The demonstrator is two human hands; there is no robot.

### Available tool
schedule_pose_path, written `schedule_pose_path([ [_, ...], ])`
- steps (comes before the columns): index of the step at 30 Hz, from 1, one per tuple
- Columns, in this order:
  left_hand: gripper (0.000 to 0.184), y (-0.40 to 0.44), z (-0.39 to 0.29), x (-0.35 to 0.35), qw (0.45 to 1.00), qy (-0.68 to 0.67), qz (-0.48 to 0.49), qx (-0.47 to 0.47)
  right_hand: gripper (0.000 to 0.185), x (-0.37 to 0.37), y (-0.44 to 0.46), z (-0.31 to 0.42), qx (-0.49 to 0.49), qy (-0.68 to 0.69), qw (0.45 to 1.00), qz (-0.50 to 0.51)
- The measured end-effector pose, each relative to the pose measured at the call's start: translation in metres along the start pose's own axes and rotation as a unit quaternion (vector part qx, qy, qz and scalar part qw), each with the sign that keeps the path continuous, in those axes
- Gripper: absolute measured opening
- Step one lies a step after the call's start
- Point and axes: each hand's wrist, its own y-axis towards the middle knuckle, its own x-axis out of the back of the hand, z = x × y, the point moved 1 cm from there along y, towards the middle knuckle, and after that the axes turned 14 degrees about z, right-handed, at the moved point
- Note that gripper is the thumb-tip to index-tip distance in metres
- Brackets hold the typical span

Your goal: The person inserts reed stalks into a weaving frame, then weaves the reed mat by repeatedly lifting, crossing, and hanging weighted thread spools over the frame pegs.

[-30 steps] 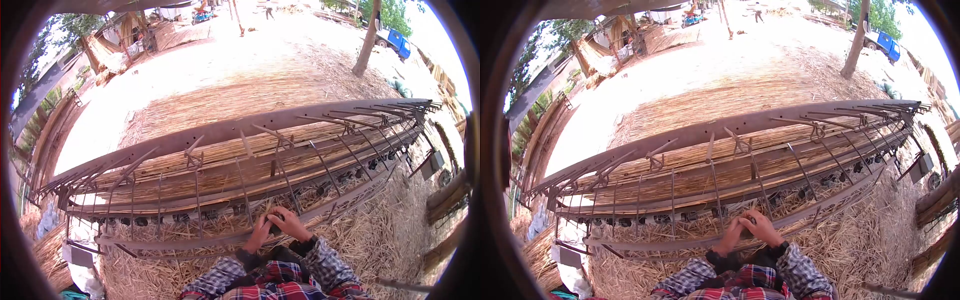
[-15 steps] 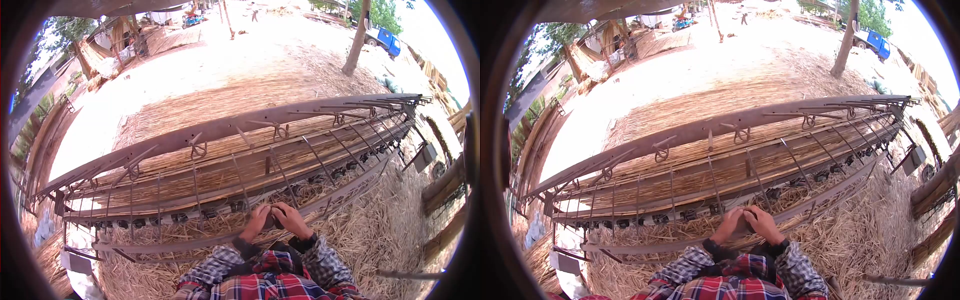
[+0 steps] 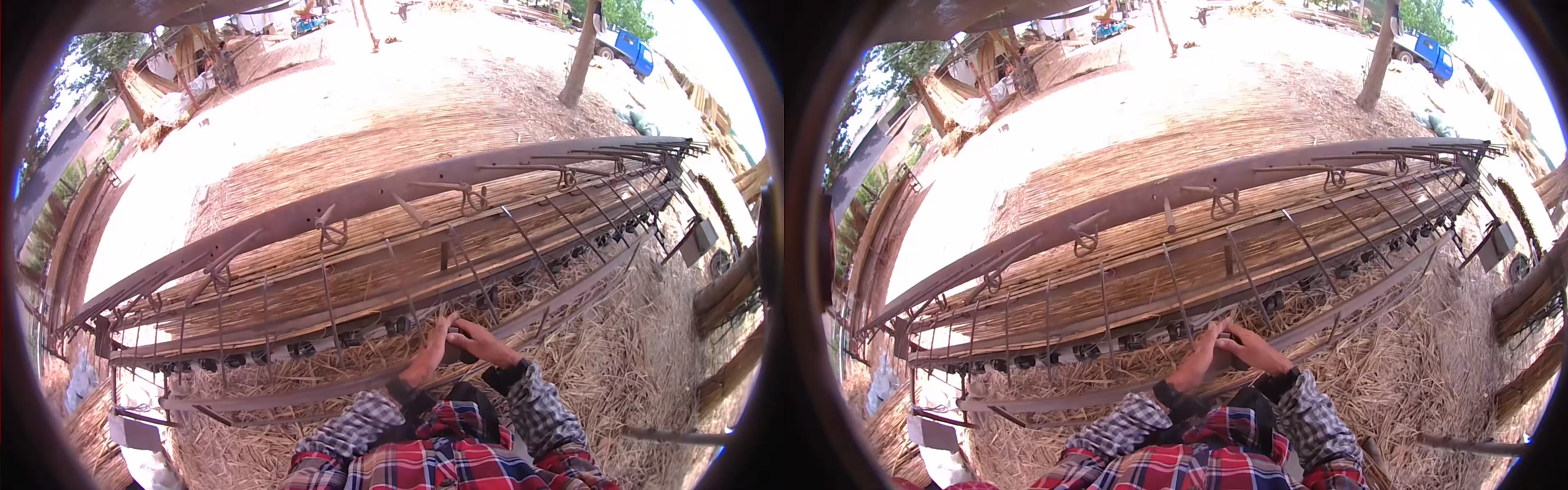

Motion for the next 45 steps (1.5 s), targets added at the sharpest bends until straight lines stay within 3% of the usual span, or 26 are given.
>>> schedule_pose_path([
  [3,0.055,0.001,0.003,-0.009,0.993,-0.098,-0.049,0.033,0.037,0.009,0.001,0.003,0.003,-0.048,0.999,0.023],
  [5,0.057,0.006,0.009,-0.006,0.998,0.040,-0.043,0.035,0.038,0.012,0.000,0.007,0.004,-0.063,0.997,0.034],
  [6,0.057,0.004,0.005,-0.009,0.997,0.042,-0.043,0.039,0.039,0.012,-0.002,0.011,0.016,0.037,0.999,0.025],
  [7,0.057,0.000,-0.001,-0.015,0.981,0.170,-0.092,-0.028,0.040,0.010,-0.005,0.012,0.027,0.137,0.990,0.016],
  [8,0.058,-0.003,-0.024,-0.022,0.940,0.295,-0.139,-0.096,0.040,0.009,-0.007,0.011,0.029,0.139,0.990,0.016],
  [10,0.055,-0.001,-0.079,-0.014,0.922,0.348,-0.115,-0.125,0.038,0.005,-0.012,0.008,0.021,0.209,0.978,-0.008],
  [12,0.048,0.011,-0.121,0.006,0.931,0.346,0.050,-0.100,0.040,0.000,-0.024,0.029,0.032,0.133,0.989,-0.052],
  [13,0.048,0.024,-0.129,0.022,0.931,0.348,0.051,-0.098,0.040,0.000,-0.026,0.024,-0.001,0.232,0.971,-0.053],
  [14,0.046,0.040,-0.127,0.040,0.922,0.369,0.068,-0.091,0.040,-0.001,-0.027,0.021,-0.033,0.328,0.943,-0.053],
  [16,0.044,0.062,-0.107,0.070,0.910,0.395,0.088,-0.084,0.041,-0.002,-0.031,0.036,-0.029,0.318,0.946,-0.060],
  [19,0.044,0.086,-0.080,0.098,0.815,0.560,0.079,-0.126,0.041,-0.002,-0.031,0.040,-0.050,0.282,0.957,-0.052],
  [23,0.042,0.101,-0.060,0.107,0.804,0.572,0.113,-0.113,0.041,-0.004,-0.039,0.047,-0.041,0.330,0.943,-0.029],
  [25,0.041,0.111,-0.053,0.114,0.756,0.631,0.167,-0.048,0.042,-0.003,-0.046,0.057,-0.034,0.329,0.944,-0.016],
  [30,0.036,0.117,-0.049,0.118,0.694,0.700,0.150,-0.074,0.044,-0.005,-0.050,0.052,-0.032,0.344,0.939,0.003],
  [32,0.050,0.117,-0.042,0.120,0.741,0.654,0.127,-0.082,0.045,-0.003,-0.046,0.040,-0.036,0.302,0.953,-0.007],
  [33,0.062,0.109,-0.047,0.108,0.803,0.587,0.091,-0.032,0.045,0.000,-0.043,0.041,-0.035,0.303,0.952,-0.006],
  [34,0.062,0.105,-0.040,0.102,0.805,0.586,0.096,-0.027,0.044,0.001,-0.043,0.042,-0.061,0.320,0.945,-0.025],
  [35,0.064,0.099,-0.024,0.096,0.900,0.427,0.071,0.044,0.043,-0.001,-0.046,0.041,-0.092,0.341,0.934,-0.047],
  [36,0.067,0.089,-0.007,0.088,0.960,0.249,0.045,0.122,0.043,-0.004,-0.043,0.032,-0.078,0.276,0.955,-0.076],
  [38,0.066,0.061,-0.055,0.042,0.958,0.150,0.109,0.219,0.042,-0.011,-0.040,0.037,-0.081,0.128,0.981,-0.123],
  [40,0.055,0.041,-0.045,0.021,0.960,0.098,0.169,0.203,0.040,-0.019,-0.033,0.030,-0.049,0.084,0.983,-0.156],
  [41,0.049,0.040,-0.045,0.017,0.967,0.097,0.153,0.176,0.040,-0.019,-0.032,0.027,-0.049,0.052,0.984,-0.163],
  [43,0.039,0.032,-0.047,0.011,0.978,0.072,0.129,0.150,0.041,-0.018,-0.032,0.031,-0.008,0.092,0.977,-0.190],
  [45,0.031,0.036,-0.053,0.010,0.982,0.048,0.107,0.150,0.040,-0.009,-0.038,0.031,-0.030,0.142,0.970,-0.194],
])
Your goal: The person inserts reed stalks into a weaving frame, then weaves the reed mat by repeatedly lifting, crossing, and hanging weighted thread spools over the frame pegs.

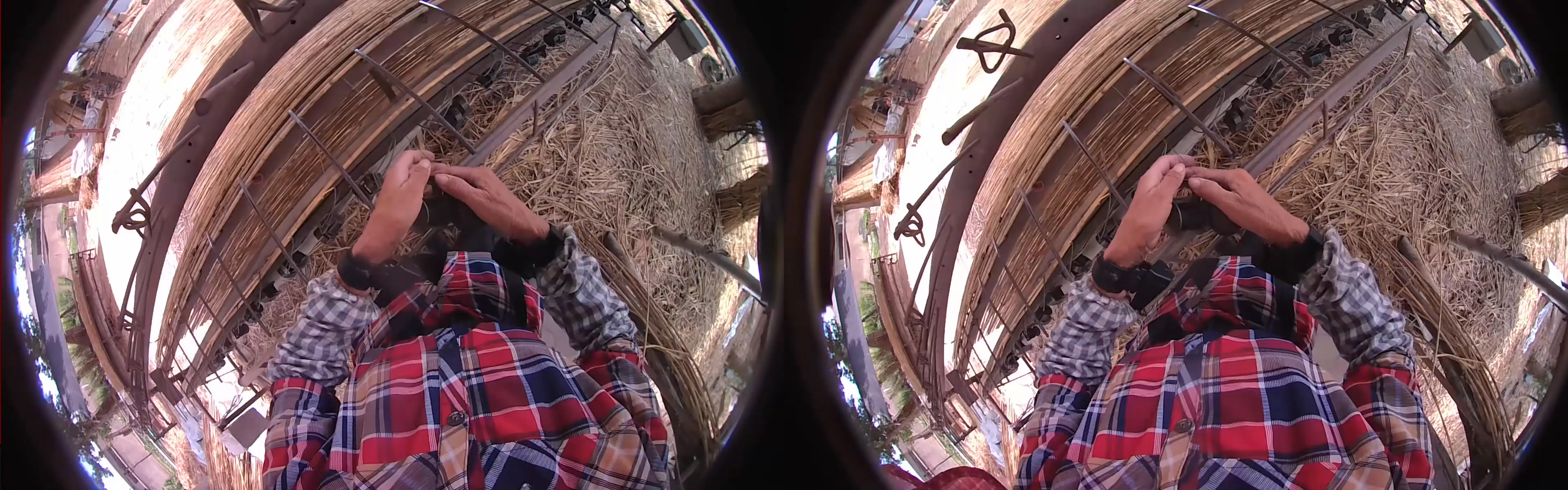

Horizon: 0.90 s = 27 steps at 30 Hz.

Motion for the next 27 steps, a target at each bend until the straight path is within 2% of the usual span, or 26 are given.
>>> schedule_pose_path([
  [1,0.031,-0.005,0.000,-0.005,1.000,-0.005,0.004,0.013,0.039,-0.002,-0.006,0.000,-0.023,0.045,0.999,0.005],
  [3,0.027,-0.005,-0.009,-0.009,0.978,-0.208,0.013,0.030,0.040,0.000,-0.021,0.000,-0.060,0.077,0.995,0.006],
  [4,0.024,-0.005,-0.003,-0.009,0.972,-0.232,-0.002,0.028,0.041,-0.002,-0.036,0.005,-0.096,0.150,0.984,0.016],
  [5,0.024,-0.005,-0.003,-0.011,0.972,-0.234,-0.002,0.031,0.042,-0.004,-0.051,0.011,-0.131,0.223,0.966,0.028],
  [8,0.019,-0.007,-0.005,-0.015,0.970,-0.239,-0.035,-0.002,0.045,-0.007,-0.090,0.018,-0.159,0.235,0.959,0.012],
  [13,0.020,-0.004,0.025,-0.024,0.953,-0.294,-0.068,0.004,0.043,-0.007,-0.140,0.027,-0.177,0.222,0.959,0.024],
  [16,0.021,-0.006,0.034,-0.039,0.943,-0.324,-0.074,-0.002,0.033,-0.004,-0.141,0.027,-0.201,0.172,0.960,-0.091],
  [17,0.021,-0.007,0.038,-0.044,0.940,-0.335,-0.065,-0.007,0.033,-0.004,-0.138,0.023,-0.205,0.174,0.959,-0.094],
  [19,0.021,-0.014,0.050,-0.068,0.931,-0.363,0.014,0.026,0.031,-0.003,-0.132,0.015,-0.170,0.031,0.979,-0.104],
  [21,0.024,-0.025,0.060,-0.098,0.912,-0.382,0.096,0.114,0.030,-0.006,-0.136,0.013,-0.187,0.043,0.975,-0.113],
  [23,0.028,-0.022,0.062,-0.106,0.928,-0.339,0.122,0.091,0.028,-0.006,-0.140,0.012,-0.174,-0.092,0.974,-0.109],
  [24,0.028,-0.021,0.063,-0.107,0.928,-0.340,0.123,0.088,0.028,-0.009,-0.143,0.006,-0.127,-0.163,0.973,-0.102],
  [25,0.029,-0.021,0.064,-0.107,0.927,-0.327,0.154,0.104,0.028,-0.013,-0.144,0.005,-0.125,-0.165,0.973,-0.099],
  [27,0.036,-0.028,0.058,-0.107,0.918,-0.311,0.199,0.144,0.031,-0.023,-0.141,0.005,-0.140,-0.290,0.939,-0.118],
])
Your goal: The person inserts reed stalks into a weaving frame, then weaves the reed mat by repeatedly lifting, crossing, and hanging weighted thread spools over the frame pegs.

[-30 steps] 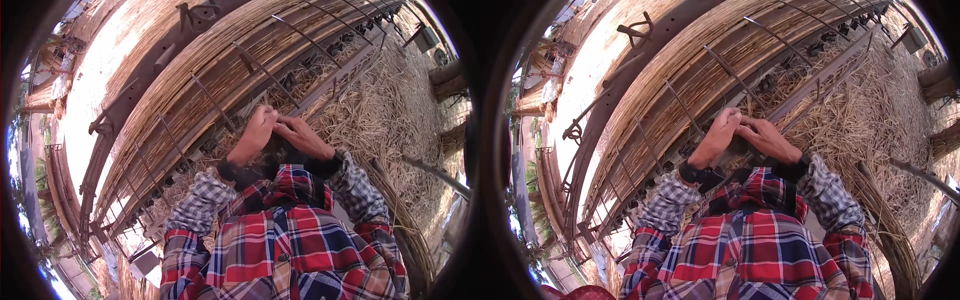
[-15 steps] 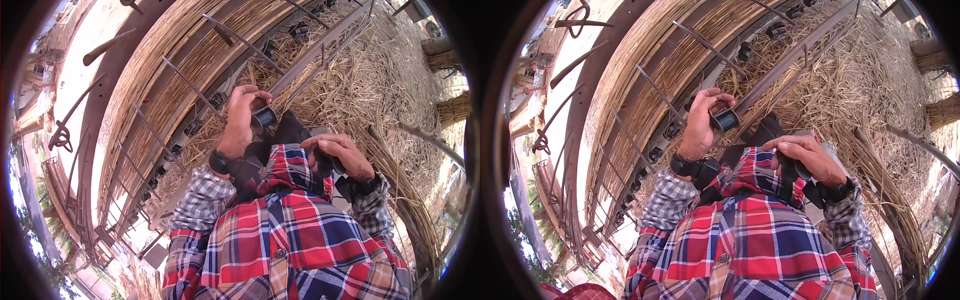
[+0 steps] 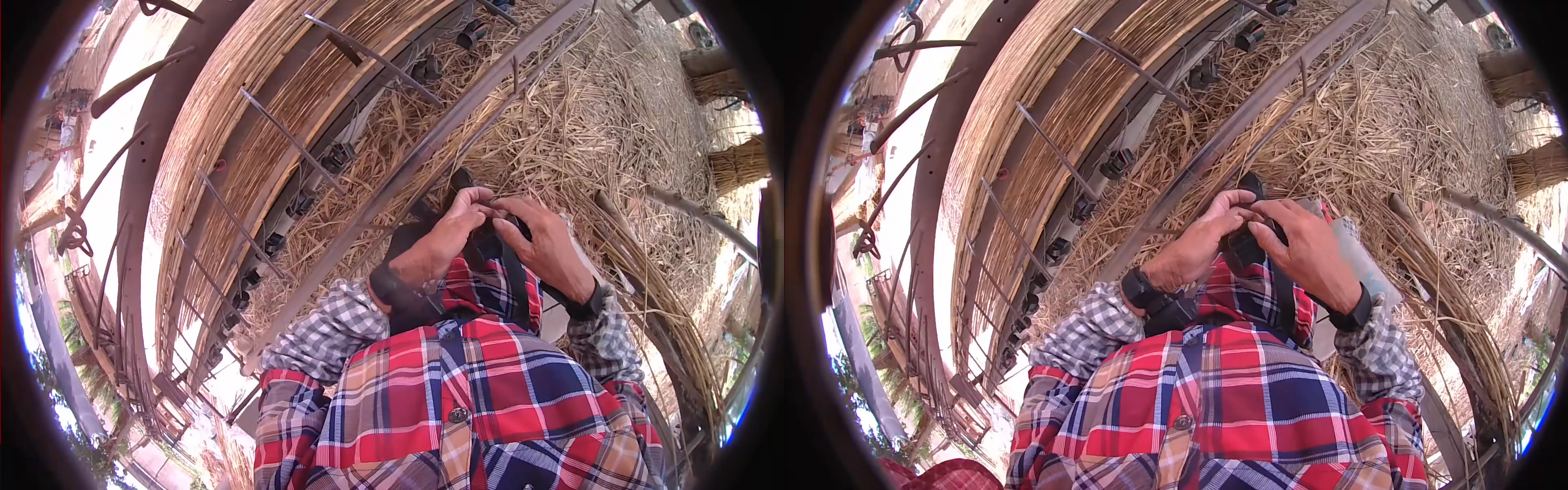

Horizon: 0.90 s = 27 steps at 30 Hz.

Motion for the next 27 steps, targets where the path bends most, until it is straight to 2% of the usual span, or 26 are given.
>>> schedule_pose_path([
  [2,0.041,0.002,0.016,-0.004,0.999,0.031,0.041,0.014,0.033,-0.008,0.000,-0.001,-0.001,-0.040,0.999,0.013],
  [4,0.046,0.007,0.020,-0.004,0.999,0.008,0.042,0.025,0.032,-0.014,-0.004,-0.002,-0.014,-0.114,0.993,0.004],
  [7,0.048,0.012,0.005,-0.010,0.998,-0.025,0.044,-0.025,0.033,-0.007,-0.009,0.010,-0.024,-0.097,0.994,0.032],
  [10,0.050,0.008,0.002,-0.015,0.996,-0.074,0.046,-0.016,0.042,-0.005,-0.013,0.015,-0.017,-0.098,0.994,0.048],
  [12,0.055,0.011,0.010,-0.011,0.998,-0.039,0.037,0.014,0.048,-0.010,-0.014,0.012,-0.014,-0.130,0.990,0.061],
  [14,0.060,0.005,-0.004,-0.025,0.993,0.042,-0.001,0.112,0.046,-0.016,-0.010,0.005,0.003,-0.063,0.996,0.061],
  [15,0.061,0.009,0.009,-0.016,0.981,0.171,-0.006,0.090,0.044,-0.025,-0.007,-0.007,0.000,-0.036,0.997,0.068],
  [18,0.055,-0.001,0.008,0.002,0.863,0.500,-0.037,0.071,0.051,-0.026,0.002,-0.016,0.018,0.025,0.998,0.046],
  [20,0.049,-0.017,-0.054,-0.007,0.815,0.562,0.024,0.138,0.043,-0.010,0.002,-0.013,-0.001,0.097,0.991,0.091],
  [21,0.045,-0.030,-0.082,-0.010,0.820,0.566,0.003,0.083,0.043,-0.001,0.002,-0.011,0.010,0.093,0.992,0.083],
  [22,0.042,-0.043,-0.101,-0.003,0.832,0.553,-0.034,0.011,0.040,0.007,0.001,-0.011,-0.011,0.137,0.982,0.128],
  [23,0.040,-0.056,-0.127,-0.002,0.817,0.571,-0.073,-0.030,0.038,0.012,0.001,-0.012,-0.033,0.181,0.968,0.173],
  [24,0.032,-0.064,-0.149,0.009,0.765,0.627,-0.122,-0.086,0.038,0.016,0.001,-0.012,-0.028,0.180,0.968,0.172],
  [25,0.032,-0.073,-0.170,0.022,0.700,0.686,-0.168,-0.109,0.037,0.018,0.001,-0.013,-0.005,0.217,0.958,0.187],
  [26,0.031,-0.078,-0.189,0.039,0.657,0.714,-0.199,-0.135,0.036,0.020,0.001,-0.012,0.017,0.254,0.945,0.203],
  [27,0.034,-0.082,-0.206,0.059,0.626,0.741,-0.215,-0.111,0.036,0.022,-0.001,-0.009,0.019,0.255,0.945,0.205],
])
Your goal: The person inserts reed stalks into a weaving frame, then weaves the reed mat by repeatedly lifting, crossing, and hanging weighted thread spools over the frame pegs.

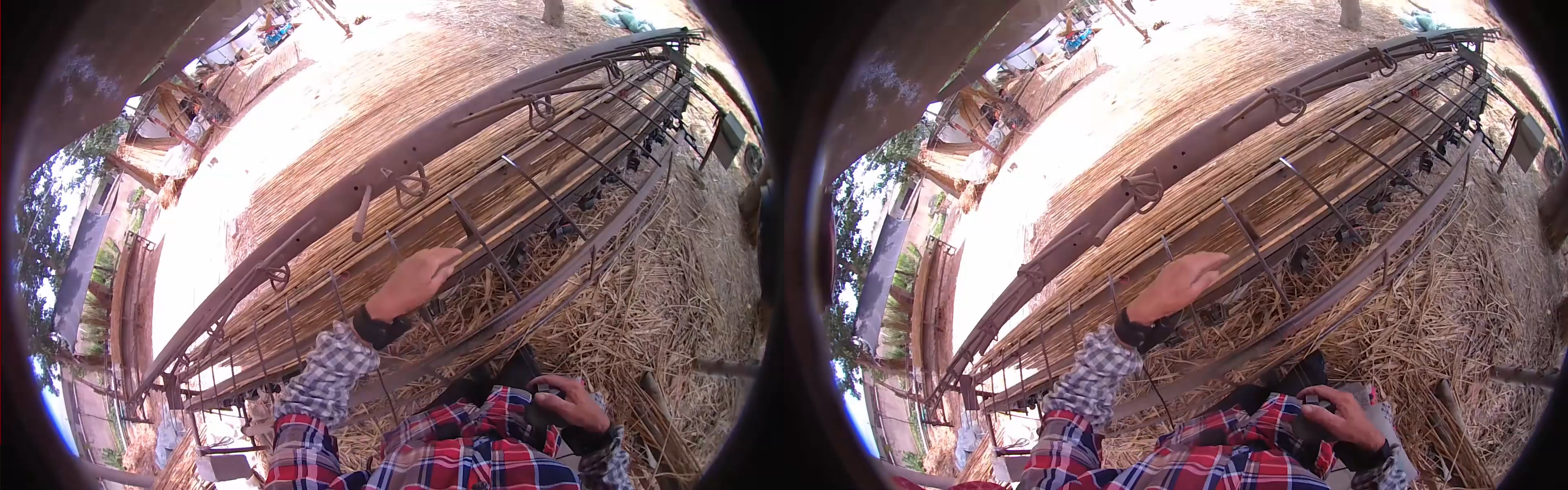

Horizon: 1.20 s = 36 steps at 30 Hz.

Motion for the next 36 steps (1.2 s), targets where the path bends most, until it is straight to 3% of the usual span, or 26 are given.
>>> schedule_pose_path([
  [2,0.039,0.016,0.059,0.005,0.995,0.080,-0.004,-0.059,0.037,0.002,-0.001,0.009,0.006,0.071,0.997,0.030],
  [5,0.043,0.029,0.082,0.005,0.986,0.148,0.029,-0.068,0.036,0.010,-0.002,0.019,0.059,0.031,0.996,0.060],
  [9,0.040,0.050,0.095,-0.012,0.968,0.191,0.165,0.002,0.040,0.011,0.000,0.026,0.043,0.089,0.994,0.052],
  [10,0.030,0.049,0.092,-0.018,0.965,0.243,0.086,-0.050,0.039,0.013,0.001,0.018,0.039,0.124,0.990,0.055],
  [11,0.030,0.049,0.083,-0.018,0.964,0.243,0.099,-0.050,0.039,0.012,0.002,0.009,0.038,0.159,0.985,0.057],
  [13,0.022,0.053,0.060,-0.015,0.948,0.297,0.105,0.044,0.038,0.012,0.004,0.002,0.043,0.168,0.984,0.034],
  [14,0.019,0.054,0.065,-0.013,0.940,0.338,0.018,-0.039,0.036,0.014,0.006,-0.002,0.039,0.171,0.984,0.029],
  [15,0.019,0.058,0.070,-0.008,0.941,0.336,0.024,-0.040,0.033,0.016,0.010,-0.007,0.023,0.166,0.986,0.013],
  [17,0.019,0.064,0.079,0.006,0.970,0.204,-0.047,-0.123,0.032,0.022,0.031,-0.017,-0.007,0.167,0.986,-0.026],
  [18,0.025,0.063,0.078,0.015,0.992,0.113,-0.023,-0.049,0.031,0.024,0.048,-0.024,0.004,0.153,0.987,-0.057],
  [19,0.025,0.063,0.083,0.018,0.992,0.112,-0.019,-0.051,0.031,0.025,0.069,-0.029,0.016,0.138,0.986,-0.088],
  [21,0.034,0.067,0.096,0.025,0.987,-0.150,0.000,0.053,0.033,0.029,0.118,-0.024,0.085,0.174,0.979,-0.067],
  [22,0.034,0.068,0.099,0.030,0.988,-0.148,0.001,0.052,0.033,0.033,0.152,-0.031,0.103,0.160,0.978,-0.081],
  [23,0.037,0.068,0.103,0.036,0.969,-0.239,-0.008,0.068,0.033,0.035,0.189,-0.039,0.121,0.148,0.977,-0.095],
  [24,0.039,0.067,0.104,0.038,0.941,-0.328,-0.018,0.084,0.033,0.034,0.220,-0.041,0.223,0.190,0.952,-0.093],
  [25,0.039,0.066,0.103,0.039,0.941,-0.327,-0.018,0.086,0.033,0.034,0.248,-0.039,0.321,0.230,0.914,-0.090],
  [27,0.035,0.063,0.104,0.041,0.883,-0.424,-0.052,0.195,0.027,0.036,0.305,-0.019,0.186,0.356,0.913,-0.073],
  [28,0.035,0.060,0.112,0.041,0.883,-0.423,-0.053,0.197,0.025,0.036,0.326,-0.007,0.190,0.356,0.912,-0.074],
  [30,0.034,0.055,0.129,0.039,0.780,-0.619,0.027,0.089,0.023,0.033,0.371,-0.002,0.193,0.355,0.911,-0.075],
  [31,0.034,0.055,0.121,0.033,0.780,-0.618,0.027,0.090,0.022,0.030,0.400,-0.013,0.297,0.227,0.918,-0.135],
  [32,0.033,0.053,0.109,0.023,0.740,-0.666,-0.042,0.077,0.022,0.024,0.417,-0.014,0.391,0.091,0.895,-0.192],
  [33,0.034,0.051,0.106,0.018,0.694,-0.708,-0.112,0.062,0.022,0.020,0.415,0.005,0.392,0.092,0.895,-0.190],
  [34,0.040,0.052,0.130,0.009,0.640,-0.766,-0.039,-0.038,0.023,0.020,0.413,0.021,0.327,0.322,0.883,-0.102],
  [35,0.040,0.051,0.124,0.006,0.641,-0.766,-0.040,-0.037,0.023,0.016,0.407,0.038,0.238,0.532,0.813,-0.008],
  [36,0.040,0.050,0.109,0.001,0.612,-0.785,-0.090,-0.036,0.024,0.015,0.404,0.053,0.213,0.541,0.813,-0.034],
])
